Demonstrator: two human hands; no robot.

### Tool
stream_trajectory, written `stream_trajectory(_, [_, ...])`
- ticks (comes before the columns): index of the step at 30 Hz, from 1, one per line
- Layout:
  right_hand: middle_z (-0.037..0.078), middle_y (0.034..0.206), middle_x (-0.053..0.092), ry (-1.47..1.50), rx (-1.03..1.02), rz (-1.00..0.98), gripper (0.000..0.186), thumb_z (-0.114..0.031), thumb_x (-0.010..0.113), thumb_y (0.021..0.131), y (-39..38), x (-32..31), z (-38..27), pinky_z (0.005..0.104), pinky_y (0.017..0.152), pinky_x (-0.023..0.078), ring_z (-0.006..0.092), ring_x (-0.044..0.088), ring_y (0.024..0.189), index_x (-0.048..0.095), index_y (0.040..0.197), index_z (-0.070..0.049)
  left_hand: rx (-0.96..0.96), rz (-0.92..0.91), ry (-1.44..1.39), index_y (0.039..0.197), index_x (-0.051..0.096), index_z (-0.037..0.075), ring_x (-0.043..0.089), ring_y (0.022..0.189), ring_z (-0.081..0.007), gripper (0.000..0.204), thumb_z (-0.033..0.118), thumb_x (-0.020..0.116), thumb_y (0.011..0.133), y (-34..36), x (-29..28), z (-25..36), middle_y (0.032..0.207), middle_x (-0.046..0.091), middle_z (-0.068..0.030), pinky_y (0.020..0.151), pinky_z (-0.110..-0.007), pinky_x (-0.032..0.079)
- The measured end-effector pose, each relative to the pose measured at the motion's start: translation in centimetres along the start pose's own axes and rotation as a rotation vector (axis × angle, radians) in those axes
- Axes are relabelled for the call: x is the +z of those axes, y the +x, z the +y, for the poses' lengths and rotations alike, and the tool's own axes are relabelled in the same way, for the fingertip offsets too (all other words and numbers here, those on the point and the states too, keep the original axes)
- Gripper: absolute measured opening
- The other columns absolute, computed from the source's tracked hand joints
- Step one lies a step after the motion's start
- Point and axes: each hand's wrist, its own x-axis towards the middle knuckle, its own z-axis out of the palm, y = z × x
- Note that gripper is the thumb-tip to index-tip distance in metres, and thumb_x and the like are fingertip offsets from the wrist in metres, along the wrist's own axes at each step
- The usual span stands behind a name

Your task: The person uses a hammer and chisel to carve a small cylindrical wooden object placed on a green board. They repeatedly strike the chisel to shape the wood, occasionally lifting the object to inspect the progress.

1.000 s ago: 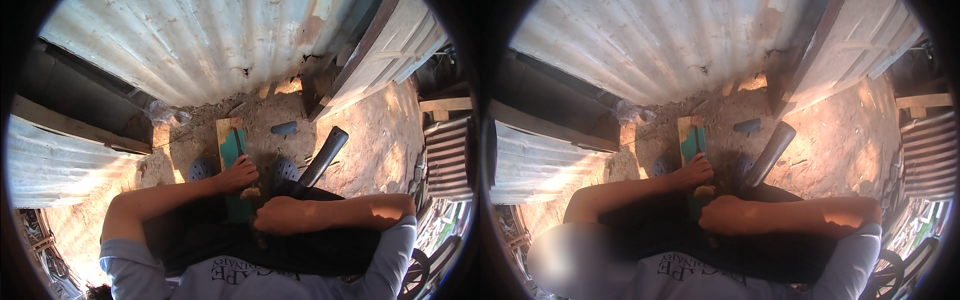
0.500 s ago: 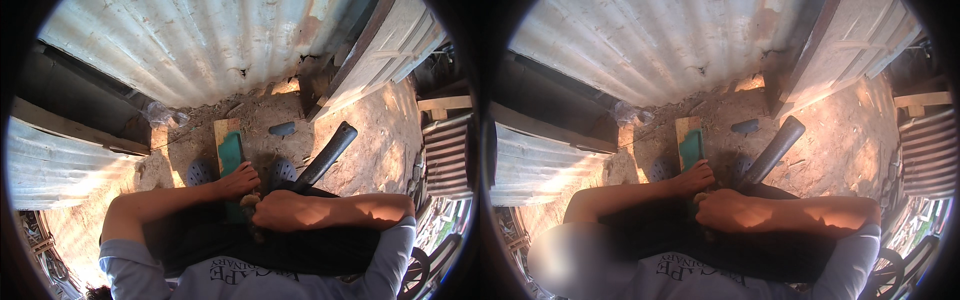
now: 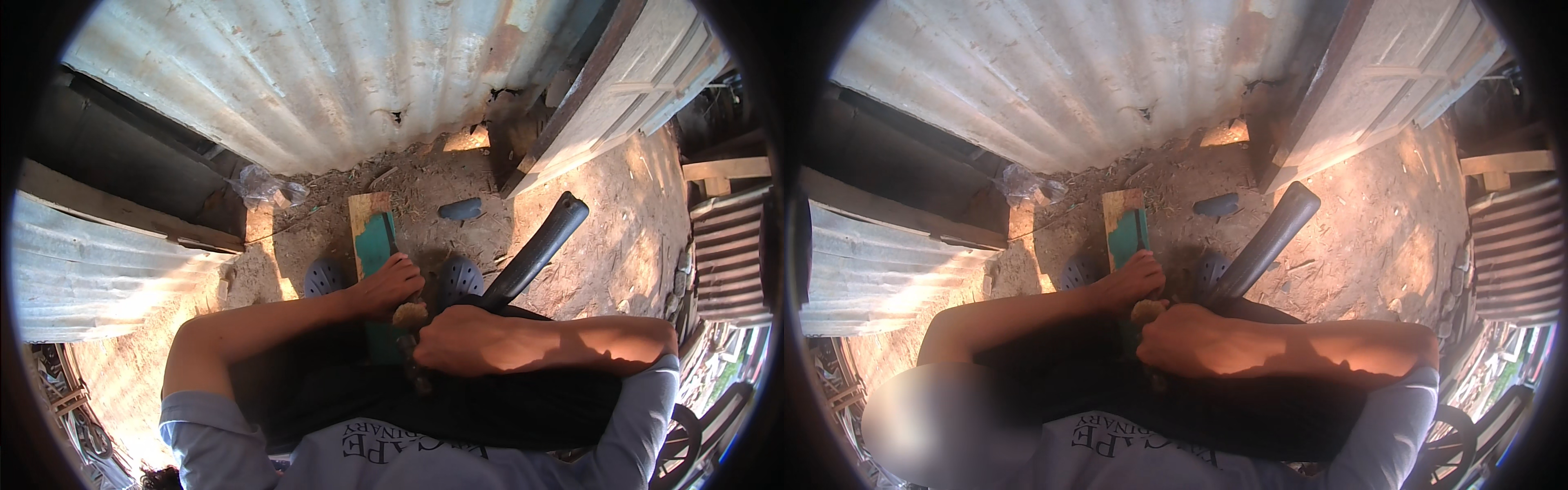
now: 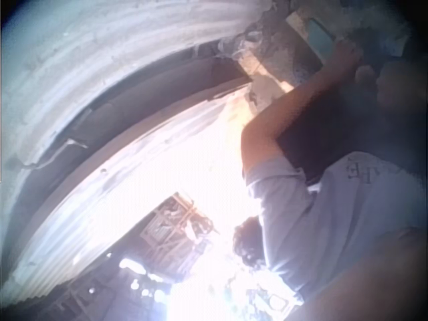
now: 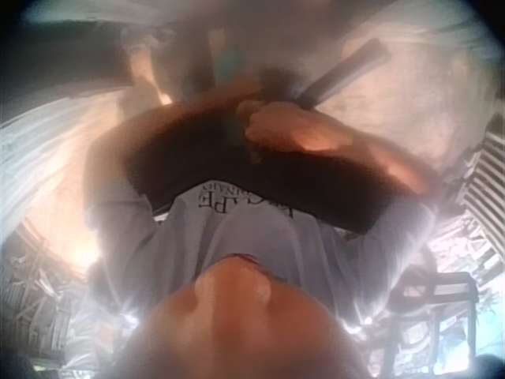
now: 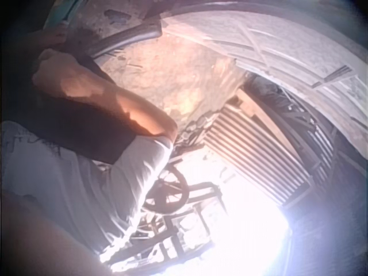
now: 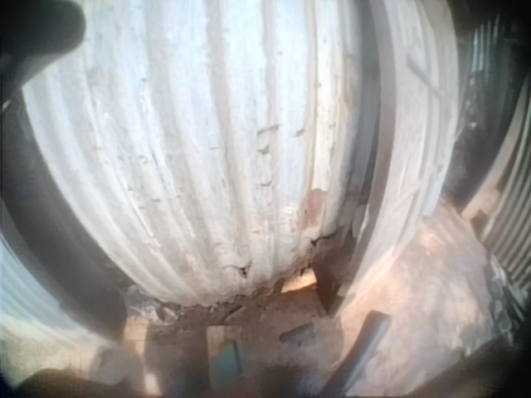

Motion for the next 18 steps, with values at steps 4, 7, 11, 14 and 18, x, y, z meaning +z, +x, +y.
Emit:
stream_trajectory(4, [0.016,0.067,0.066,0.022,0.034,0.064,0.012,-0.009,0.059,0.073,-0.3,-0.9,-0.5,0.0387,0.055,0.054,0.0312,0.068,0.067,0.065,0.068,0.0,0.056,0.064,-0.004,0.078,0.045,0.008,0.045,0.082,-0.0279,0.03,0.028,0.066,0.082,0.5,0.0,-0.3,0.079,0.043,-0.009,0.085,-0.04,0.032])
stream_trajectory(7, [0.015,0.067,0.066,0.151,0.015,0.024,0.013,-0.011,0.06,0.074,-0.5,-1.7,-0.8,0.04,0.056,0.054,0.0328,0.067,0.067,0.065,0.069,0.0,0.04,0.072,-0.023,0.077,0.044,0.009,0.046,0.08,-0.0279,0.031,0.029,0.067,0.082,0.5,-0.2,-0.3,0.078,0.043,-0.0084,0.084,-0.04,0.032])
stream_trajectory(11, [0.018,0.067,0.064,0.195,0.05,0.012,0.018,-0.013,0.058,0.079,-0.4,-2.0,0.1,0.0423,0.058,0.052,0.0356,0.065,0.068,0.064,0.07,0.0,0.073,0.101,-0.025,0.077,0.044,0.009,0.045,0.079,-0.0277,0.032,0.03,0.067,0.081,0.3,-0.1,-0.3,0.077,0.042,-0.0082,0.084,-0.039,0.032])
stream_trajectory(14, [0.02,0.07,0.063,0.27,0.037,-0.023,0.019,-0.014,0.057,0.082,-0.5,-1.6,0.0,0.0434,0.059,0.051,0.0368,0.064,0.07,0.064,0.073,0.001,0.066,0.105,-0.03,0.077,0.044,0.009,0.046,0.079,-0.0277,0.031,0.029,0.067,0.08,0.2,-0.1,-0.2,0.077,0.042,-0.0082,0.084,-0.039,0.032])
stream_trajectory(18, [0.021,0.073,0.063,0.396,-0.081,0.106,0.017,-0.014,0.058,0.081,-1.2,-2.0,0.6,0.0433,0.06,0.051,0.0375,0.064,0.071,0.064,0.076,0.001,0.073,0.074,-0.026,0.078,0.044,0.009,0.046,0.08,-0.0276,0.029,0.026,0.068,0.078,0.1,0.0,-0.4,0.077,0.042,-0.0081,0.085,-0.039,0.032])
